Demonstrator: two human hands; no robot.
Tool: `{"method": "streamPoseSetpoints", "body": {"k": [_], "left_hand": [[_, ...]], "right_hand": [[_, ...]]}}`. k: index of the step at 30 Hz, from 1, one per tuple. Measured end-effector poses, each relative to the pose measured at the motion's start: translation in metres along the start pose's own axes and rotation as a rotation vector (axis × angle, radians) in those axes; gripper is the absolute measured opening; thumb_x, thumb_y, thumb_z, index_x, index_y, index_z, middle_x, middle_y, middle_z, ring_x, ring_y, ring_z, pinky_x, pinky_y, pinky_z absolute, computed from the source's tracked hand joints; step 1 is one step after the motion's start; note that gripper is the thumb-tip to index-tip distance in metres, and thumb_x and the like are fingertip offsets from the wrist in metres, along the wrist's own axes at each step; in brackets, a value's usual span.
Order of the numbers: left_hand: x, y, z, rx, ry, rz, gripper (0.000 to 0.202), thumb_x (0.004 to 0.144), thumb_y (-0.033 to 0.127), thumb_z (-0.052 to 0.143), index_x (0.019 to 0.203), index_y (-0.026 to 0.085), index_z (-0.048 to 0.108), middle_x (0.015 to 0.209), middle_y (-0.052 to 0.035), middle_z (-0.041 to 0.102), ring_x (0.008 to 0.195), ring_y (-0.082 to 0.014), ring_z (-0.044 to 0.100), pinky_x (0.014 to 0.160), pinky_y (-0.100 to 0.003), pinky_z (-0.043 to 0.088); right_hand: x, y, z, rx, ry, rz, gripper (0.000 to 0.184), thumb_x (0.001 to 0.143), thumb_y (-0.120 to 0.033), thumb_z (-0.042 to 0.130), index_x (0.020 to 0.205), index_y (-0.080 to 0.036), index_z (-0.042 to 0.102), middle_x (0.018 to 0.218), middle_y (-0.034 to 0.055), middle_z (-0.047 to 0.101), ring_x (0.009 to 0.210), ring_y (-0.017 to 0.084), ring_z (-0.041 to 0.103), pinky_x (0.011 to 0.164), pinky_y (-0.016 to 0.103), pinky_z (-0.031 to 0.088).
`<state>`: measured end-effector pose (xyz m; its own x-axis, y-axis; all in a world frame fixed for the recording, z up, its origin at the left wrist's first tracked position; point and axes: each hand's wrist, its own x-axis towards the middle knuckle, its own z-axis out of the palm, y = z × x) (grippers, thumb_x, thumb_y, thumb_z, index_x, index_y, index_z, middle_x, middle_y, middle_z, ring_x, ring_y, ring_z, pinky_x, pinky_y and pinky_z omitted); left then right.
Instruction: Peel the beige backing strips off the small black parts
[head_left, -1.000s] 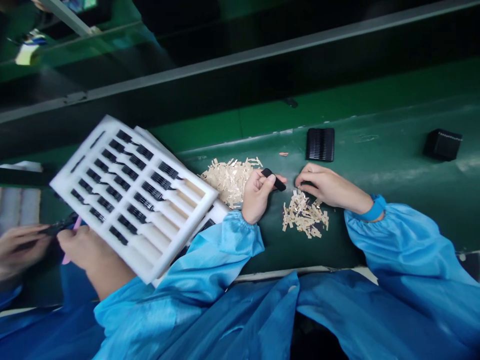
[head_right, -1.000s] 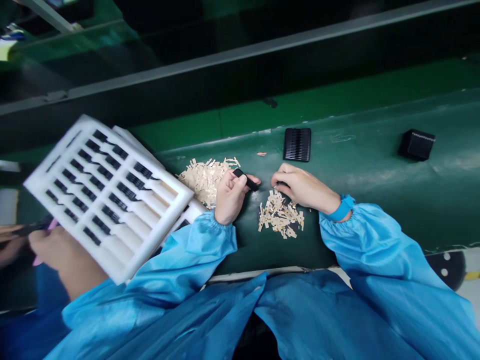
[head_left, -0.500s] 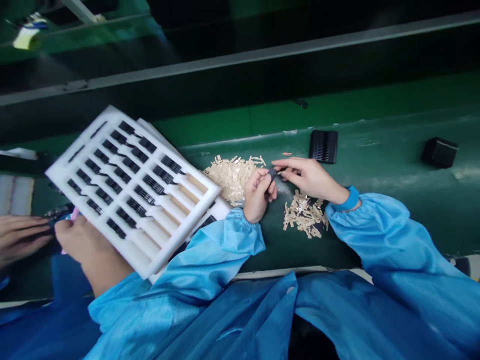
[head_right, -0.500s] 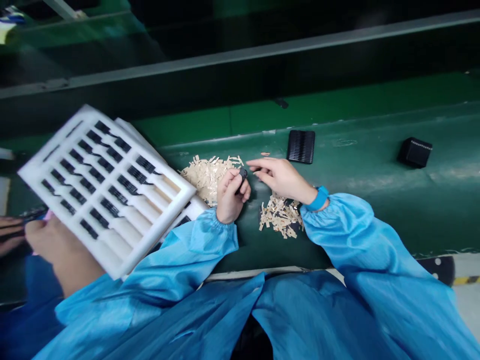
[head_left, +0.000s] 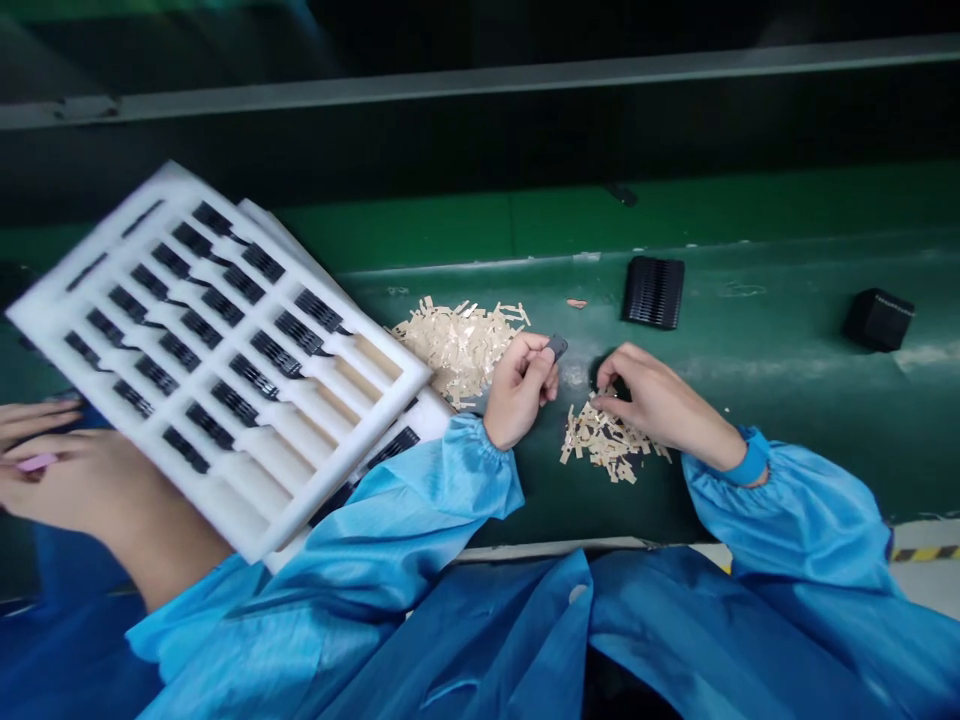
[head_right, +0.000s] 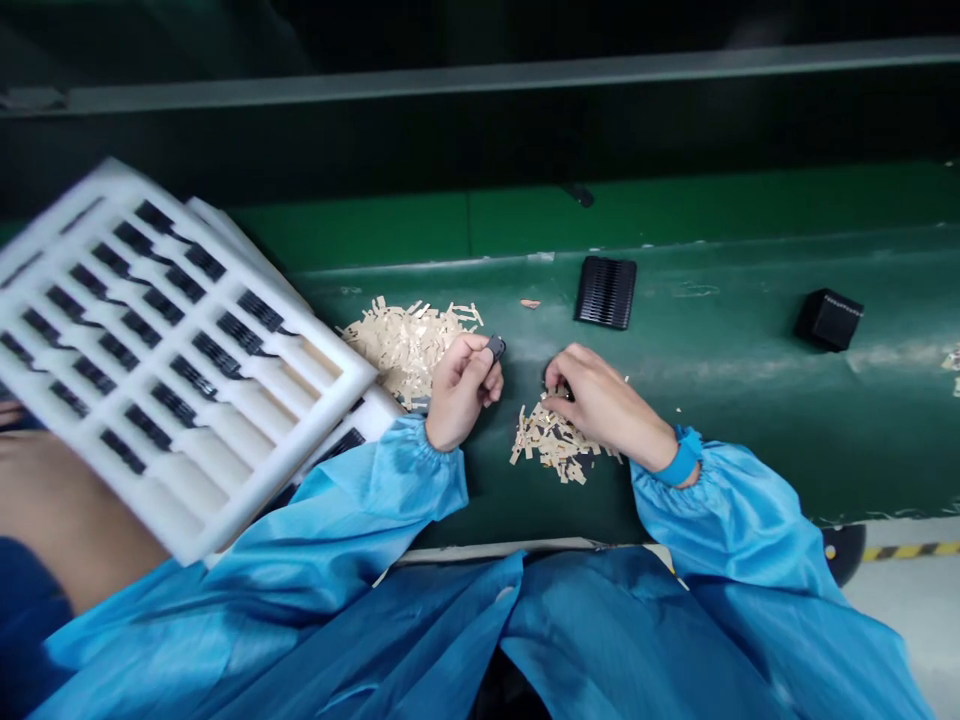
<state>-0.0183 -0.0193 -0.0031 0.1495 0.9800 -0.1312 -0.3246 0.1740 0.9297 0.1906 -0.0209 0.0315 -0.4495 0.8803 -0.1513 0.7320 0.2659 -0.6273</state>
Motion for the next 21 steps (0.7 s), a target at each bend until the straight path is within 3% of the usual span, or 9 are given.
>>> {"method": "streamPoseSetpoints", "body": {"k": [5,8,12,17,21], "left_hand": [[0.000,-0.001,-0.001,0.028,-0.009,0.013,0.035,0.092,0.054,0.063,0.093,0.020,0.052,0.057,0.0088,0.046,0.045,-0.0066,0.048,0.041,-0.020,0.032],[0.000,-0.002,-0.001,0.050,0.001,-0.001,0.036,0.092,0.055,0.062,0.094,0.021,0.051,0.057,0.0087,0.046,0.046,-0.0072,0.048,0.041,-0.021,0.032],[-0.001,-0.003,-0.002,0.115,-0.002,-0.009,0.034,0.093,0.054,0.060,0.094,0.021,0.052,0.057,0.0082,0.048,0.046,-0.0077,0.048,0.044,-0.022,0.033],[-0.004,0.004,-0.002,0.350,-0.043,0.028,0.025,0.096,0.044,0.058,0.104,0.020,0.058,0.064,0.0053,0.055,0.056,-0.0093,0.052,0.057,-0.023,0.042],[-0.006,0.007,-0.003,0.625,-0.198,0.033,0.025,0.087,0.039,0.070,0.101,0.019,0.067,0.080,0.0010,0.066,0.070,-0.0117,0.058,0.066,-0.024,0.045]], "right_hand": [[0.010,0.001,-0.019,0.292,-0.139,0.124,0.021,0.088,-0.041,0.071,0.085,-0.021,0.073,0.066,-0.0015,0.063,0.059,0.012,0.053,0.056,0.025,0.039],[0.011,0.004,-0.023,0.412,-0.150,0.166,0.027,0.089,-0.045,0.069,0.091,-0.020,0.077,0.065,-0.0010,0.063,0.058,0.012,0.051,0.054,0.025,0.037],[0.008,0.009,-0.021,0.404,-0.167,0.150,0.028,0.091,-0.043,0.065,0.103,-0.021,0.078,0.064,-0.0017,0.061,0.054,0.010,0.045,0.049,0.025,0.031],[0.008,0.010,-0.021,0.491,-0.096,0.158,0.025,0.087,-0.043,0.071,0.095,-0.020,0.075,0.057,-0.0051,0.047,0.053,0.009,0.040,0.049,0.024,0.029],[0.008,0.005,-0.017,0.570,-0.014,0.159,0.028,0.085,-0.044,0.074,0.095,-0.019,0.068,0.061,-0.0052,0.048,0.055,0.009,0.042,0.050,0.024,0.033]]}}
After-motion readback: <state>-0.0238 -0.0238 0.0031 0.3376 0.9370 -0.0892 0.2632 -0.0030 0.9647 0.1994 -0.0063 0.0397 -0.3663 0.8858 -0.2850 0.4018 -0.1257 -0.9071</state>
